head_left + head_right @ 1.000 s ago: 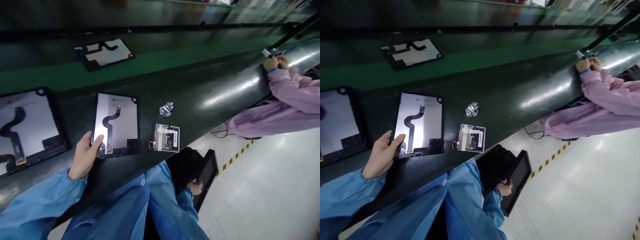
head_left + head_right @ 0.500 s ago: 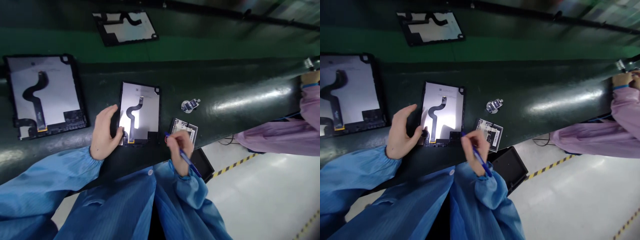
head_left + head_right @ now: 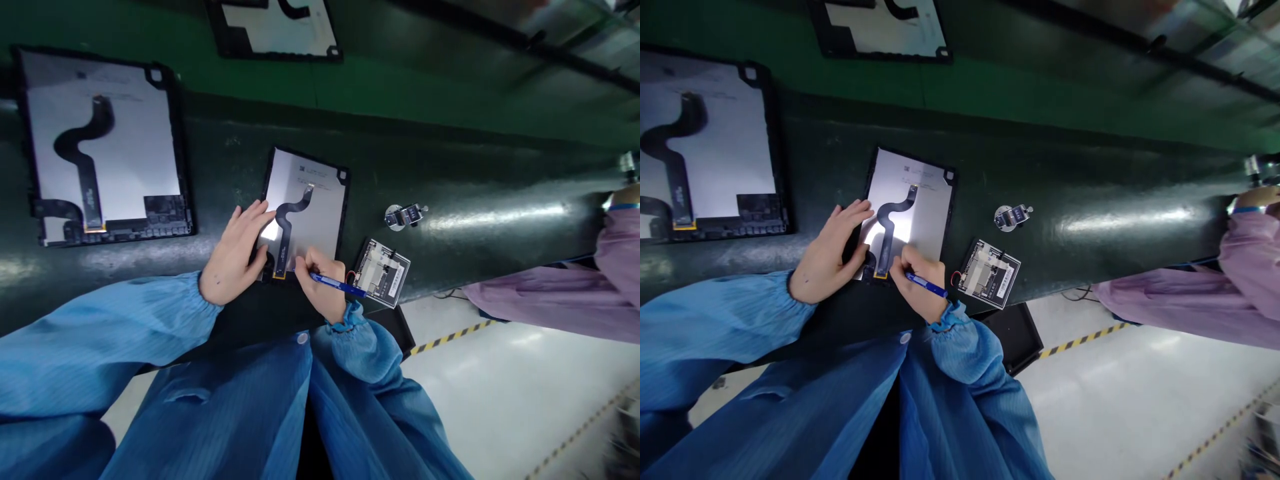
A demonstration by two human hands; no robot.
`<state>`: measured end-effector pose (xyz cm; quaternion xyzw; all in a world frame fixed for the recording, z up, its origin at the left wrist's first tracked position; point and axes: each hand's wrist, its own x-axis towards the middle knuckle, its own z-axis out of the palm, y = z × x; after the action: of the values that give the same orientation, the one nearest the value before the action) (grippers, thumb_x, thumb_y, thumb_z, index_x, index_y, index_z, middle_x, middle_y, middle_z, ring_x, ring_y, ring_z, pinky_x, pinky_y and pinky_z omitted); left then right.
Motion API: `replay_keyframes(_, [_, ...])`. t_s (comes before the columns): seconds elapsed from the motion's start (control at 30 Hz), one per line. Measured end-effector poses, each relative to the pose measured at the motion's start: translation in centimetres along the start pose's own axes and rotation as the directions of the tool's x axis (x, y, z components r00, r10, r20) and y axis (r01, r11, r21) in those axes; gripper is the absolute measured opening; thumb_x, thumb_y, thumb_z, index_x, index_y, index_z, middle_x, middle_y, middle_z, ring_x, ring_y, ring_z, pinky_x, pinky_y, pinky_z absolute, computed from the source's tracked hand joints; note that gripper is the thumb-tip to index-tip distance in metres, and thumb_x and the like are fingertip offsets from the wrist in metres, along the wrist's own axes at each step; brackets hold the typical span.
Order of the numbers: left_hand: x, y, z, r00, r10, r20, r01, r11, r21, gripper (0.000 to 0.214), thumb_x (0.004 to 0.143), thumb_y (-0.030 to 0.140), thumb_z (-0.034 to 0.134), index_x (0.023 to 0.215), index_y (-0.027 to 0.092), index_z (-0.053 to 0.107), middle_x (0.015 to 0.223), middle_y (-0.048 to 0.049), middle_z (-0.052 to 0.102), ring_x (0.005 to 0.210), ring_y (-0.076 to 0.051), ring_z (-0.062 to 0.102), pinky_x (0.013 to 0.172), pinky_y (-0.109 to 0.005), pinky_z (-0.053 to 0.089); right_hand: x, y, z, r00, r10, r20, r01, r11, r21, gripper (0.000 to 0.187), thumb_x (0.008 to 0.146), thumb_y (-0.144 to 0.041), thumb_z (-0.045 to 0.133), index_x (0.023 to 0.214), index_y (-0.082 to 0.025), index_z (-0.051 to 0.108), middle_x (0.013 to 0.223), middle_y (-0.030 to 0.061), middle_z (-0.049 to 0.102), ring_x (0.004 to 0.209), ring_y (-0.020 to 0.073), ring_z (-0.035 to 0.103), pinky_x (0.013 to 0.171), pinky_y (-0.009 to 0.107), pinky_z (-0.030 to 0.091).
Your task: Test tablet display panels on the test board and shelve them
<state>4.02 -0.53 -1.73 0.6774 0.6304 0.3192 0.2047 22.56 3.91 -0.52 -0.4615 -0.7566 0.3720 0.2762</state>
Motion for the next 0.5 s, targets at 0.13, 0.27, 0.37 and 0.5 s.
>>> replay_keyframes(0.13, [0.0,0.0,0.0,1.0,0.005,0.002,-0.005,1.0,0.006,0.054,0.094,0.015,0.039,0.148,0.02,0.036,0.155,-0.0148,0.043,0.149,-0.029,0.032,0.12,-0.06,0.025,-0.1,0.2,0.3,1.0,-0.004,0.0,0.004,1.0,0.014,0.038,0.086,-0.024,0.054,0.059,-0.022,0.027,0.053,-0.009,0.023,0.047,0.0053,0.025,0.049,0.021,0.027])
replay_keyframes(0.27, [-0.1,-0.1,0.0,1.0,0.023,-0.009,-0.023,1.0,-0.005,0.056,0.093,0.014,0.041,0.149,0.017,0.035,0.155,-0.0155,0.044,0.148,-0.029,0.032,0.12,-0.055,0.03,0.0,0.2,-0.6,0.99,0.065,-0.125,-0.048,0.99,0.13,0.038,0.089,-0.027,0.055,0.06,-0.022,0.03,0.054,-0.009,0.027,0.048,0.0057,0.029,0.048,0.02,0.029])
replay_keyframes(0.37, [-0.1,-0.1,0.0,0.999,0.032,0.008,-0.032,0.999,0.003,0.058,0.092,0.013,0.042,0.15,0.015,0.035,0.153,-0.0165,0.045,0.148,-0.029,0.033,0.119,-0.052,0.034,1.5,-0.2,-2.7,0.979,0.097,-0.18,-0.058,0.976,0.21,0.031,0.09,-0.034,0.063,0.068,-0.022,0.044,0.06,-0.0082,0.043,0.053,0.0067,0.043,0.053,0.02,0.038])
replay_keyframes(0.5, [-0.5,0.3,0.3,0.997,0.051,0.054,-0.051,0.999,0.003,0.061,0.093,0.014,0.043,0.152,0.017,0.032,0.152,-0.0149,0.046,0.147,-0.029,0.034,0.117,-0.053,0.037,5.3,0.2,-5.1,0.993,-0.008,-0.122,0.025,0.99,0.141,0.013,0.096,-0.032,0.054,0.095,-0.021,0.061,0.084,-0.0022,0.064,0.066,0.0081,0.058,0.062,0.022,0.046])
